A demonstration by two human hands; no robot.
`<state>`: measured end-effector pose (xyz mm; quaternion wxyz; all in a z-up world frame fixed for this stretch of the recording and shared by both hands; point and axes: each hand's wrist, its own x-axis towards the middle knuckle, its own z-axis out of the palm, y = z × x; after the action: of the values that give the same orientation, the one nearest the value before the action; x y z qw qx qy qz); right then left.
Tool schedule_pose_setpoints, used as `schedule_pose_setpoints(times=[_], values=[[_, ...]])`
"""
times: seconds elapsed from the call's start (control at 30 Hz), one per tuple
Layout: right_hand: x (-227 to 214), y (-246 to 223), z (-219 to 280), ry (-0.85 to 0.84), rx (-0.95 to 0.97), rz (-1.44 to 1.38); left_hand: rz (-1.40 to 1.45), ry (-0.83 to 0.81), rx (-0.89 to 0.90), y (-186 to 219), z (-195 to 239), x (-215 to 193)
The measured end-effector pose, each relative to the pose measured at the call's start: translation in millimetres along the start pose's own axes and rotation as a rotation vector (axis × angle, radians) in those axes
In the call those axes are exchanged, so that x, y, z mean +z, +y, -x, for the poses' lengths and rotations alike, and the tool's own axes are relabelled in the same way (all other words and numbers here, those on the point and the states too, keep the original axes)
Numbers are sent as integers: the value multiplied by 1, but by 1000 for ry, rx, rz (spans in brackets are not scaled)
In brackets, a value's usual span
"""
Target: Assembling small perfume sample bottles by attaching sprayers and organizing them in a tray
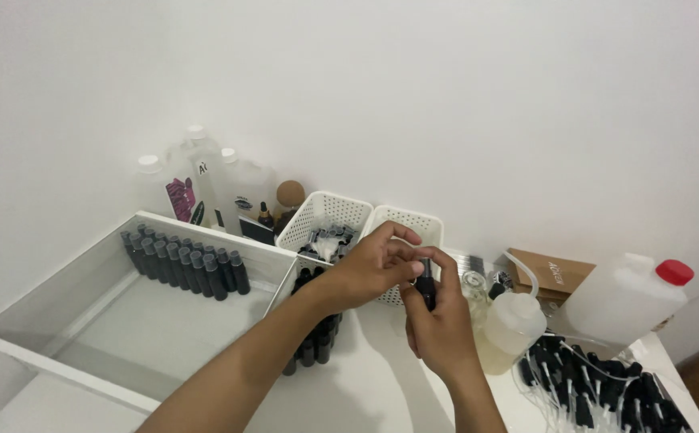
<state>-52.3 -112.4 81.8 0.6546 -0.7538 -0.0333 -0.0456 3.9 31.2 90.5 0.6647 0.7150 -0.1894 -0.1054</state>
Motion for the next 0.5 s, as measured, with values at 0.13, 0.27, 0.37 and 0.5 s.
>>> schedule_pose_setpoints(times=[0.13,0.27,0.37,0.5], values=[[-3,5,-2,66,1,80,44,15,-16,2,4,11],[-4,15,-4,6,-121,48,-20,16,58,10,12,12],[-5,15,-4,-128,-145,39,-196,32,183,9,17,-9],[-16,11,-7,-96,-171,74,-559,254,-71,59,56,-43]])
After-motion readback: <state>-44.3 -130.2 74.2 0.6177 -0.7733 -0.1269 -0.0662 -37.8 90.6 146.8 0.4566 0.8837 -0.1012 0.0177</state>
